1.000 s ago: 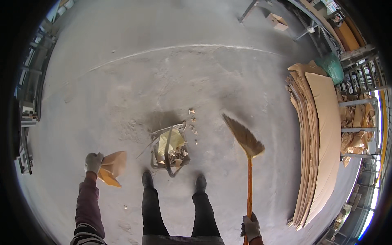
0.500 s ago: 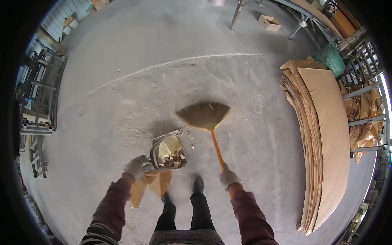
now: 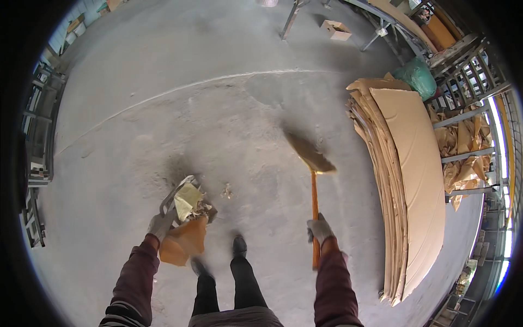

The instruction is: Sweep the industrial floor using a broom and dustpan.

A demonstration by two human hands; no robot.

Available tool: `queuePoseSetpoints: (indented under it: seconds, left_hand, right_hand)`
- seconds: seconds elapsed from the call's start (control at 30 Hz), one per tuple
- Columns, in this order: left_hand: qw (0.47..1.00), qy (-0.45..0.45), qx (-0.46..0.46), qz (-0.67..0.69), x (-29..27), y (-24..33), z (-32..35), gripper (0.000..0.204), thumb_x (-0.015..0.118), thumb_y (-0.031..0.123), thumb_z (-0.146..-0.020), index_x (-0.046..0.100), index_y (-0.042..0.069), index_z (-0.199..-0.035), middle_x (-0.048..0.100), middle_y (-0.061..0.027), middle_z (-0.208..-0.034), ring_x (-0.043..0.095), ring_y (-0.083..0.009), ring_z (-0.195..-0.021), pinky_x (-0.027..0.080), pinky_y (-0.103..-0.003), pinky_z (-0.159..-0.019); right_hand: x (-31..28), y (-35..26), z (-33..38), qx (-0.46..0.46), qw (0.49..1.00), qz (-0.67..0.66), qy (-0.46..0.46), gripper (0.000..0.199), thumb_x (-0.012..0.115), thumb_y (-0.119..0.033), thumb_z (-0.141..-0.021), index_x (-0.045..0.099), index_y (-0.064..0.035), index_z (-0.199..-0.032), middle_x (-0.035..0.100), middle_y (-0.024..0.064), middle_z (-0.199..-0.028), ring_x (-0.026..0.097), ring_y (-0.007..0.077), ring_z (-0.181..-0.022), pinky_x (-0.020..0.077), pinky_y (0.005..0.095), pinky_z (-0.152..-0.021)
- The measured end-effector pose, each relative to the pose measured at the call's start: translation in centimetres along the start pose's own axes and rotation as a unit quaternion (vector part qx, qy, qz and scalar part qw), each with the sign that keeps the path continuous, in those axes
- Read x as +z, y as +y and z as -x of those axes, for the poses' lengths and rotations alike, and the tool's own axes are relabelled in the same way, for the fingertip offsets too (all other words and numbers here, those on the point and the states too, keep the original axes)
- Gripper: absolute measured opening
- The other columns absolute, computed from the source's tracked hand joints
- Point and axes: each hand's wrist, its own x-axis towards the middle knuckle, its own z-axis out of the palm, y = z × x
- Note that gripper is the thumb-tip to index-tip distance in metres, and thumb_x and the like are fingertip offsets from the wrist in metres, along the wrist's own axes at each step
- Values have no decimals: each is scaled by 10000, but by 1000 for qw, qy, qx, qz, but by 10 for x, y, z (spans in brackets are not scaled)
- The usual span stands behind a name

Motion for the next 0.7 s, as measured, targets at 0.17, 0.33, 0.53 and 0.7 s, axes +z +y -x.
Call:
queuePoseSetpoints:
  seconds: [0.17,0.33,0.53,0.7]
  left_hand:
    - [992,-25,3,127,15,-27,-1,596,513,515,-788,688,-26,-964,689,-206,-877,668,-300,-819,500,-382,-734]
    - [986,-32,5,164,15,-31,-26,541,542,489,-786,686,6,-981,687,-186,-862,660,-276,-831,493,-381,-739]
    - [989,5,19,150,5,-26,-8,538,533,469,-803,663,0,-1033,682,-194,-899,656,-304,-886,488,-391,-753]
    - [985,-10,-14,174,-6,-71,-6,653,523,546,-781,666,-44,-1020,682,-220,-904,661,-306,-878,490,-401,-772]
  right_hand:
    - [49,49,-16,21,998,35,-51,205,532,-128,-865,415,-60,-1018,497,97,-604,530,209,-431,468,379,-366]
    - [168,123,117,100,973,149,-146,805,511,-81,-815,63,-38,-1482,606,116,-694,607,234,-512,499,373,-410]
    - [143,34,235,152,922,-16,-357,594,549,-133,-819,318,-27,-1355,501,26,-621,504,141,-452,415,283,-392]
    - [82,4,277,107,955,168,-221,774,577,-147,-800,201,-80,-1473,555,71,-667,519,158,-456,455,315,-411]
